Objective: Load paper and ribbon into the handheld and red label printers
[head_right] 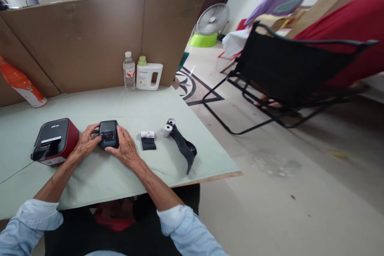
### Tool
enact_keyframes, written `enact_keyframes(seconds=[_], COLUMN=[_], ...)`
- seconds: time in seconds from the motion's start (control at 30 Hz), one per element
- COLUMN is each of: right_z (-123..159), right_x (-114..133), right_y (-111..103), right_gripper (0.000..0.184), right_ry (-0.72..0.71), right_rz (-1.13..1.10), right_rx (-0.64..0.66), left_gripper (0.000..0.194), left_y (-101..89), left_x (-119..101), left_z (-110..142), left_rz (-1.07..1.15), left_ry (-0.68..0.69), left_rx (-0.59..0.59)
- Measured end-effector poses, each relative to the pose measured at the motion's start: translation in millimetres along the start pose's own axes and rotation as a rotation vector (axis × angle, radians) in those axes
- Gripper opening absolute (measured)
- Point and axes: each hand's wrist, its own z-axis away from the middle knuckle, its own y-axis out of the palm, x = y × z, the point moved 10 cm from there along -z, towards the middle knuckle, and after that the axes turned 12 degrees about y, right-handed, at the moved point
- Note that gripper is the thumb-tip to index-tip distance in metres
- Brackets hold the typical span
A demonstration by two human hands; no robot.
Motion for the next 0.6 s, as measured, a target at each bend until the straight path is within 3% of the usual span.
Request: enact_keyframes(seconds=[0.3, 0.47, 0.6], right_z=[-0.6, -0.1, -3.4], right_x=[2.8, 3.6, 3.3], right_y=[-1.2, 0.0, 0.5], right_gripper=[0.104, 0.105, 0.113], right_ry=[0.019, 0.026, 0.040], right_rz=[0.000, 0.007, -0.004], right_rx=[0.012, 0.028, 0.053], left_gripper=[0.042, 0.042, 0.044], left_y=[-6.7, -6.2, 0.5], left_x=[12.4, 37.0, 42.6], left_z=[-2.7, -11.5, -18.0], left_rz=[-0.050, -0.007, 0.080], left_ry=[0.035, -0.058, -0.093], left_rx=[-0.100, -0.128, -0.124])
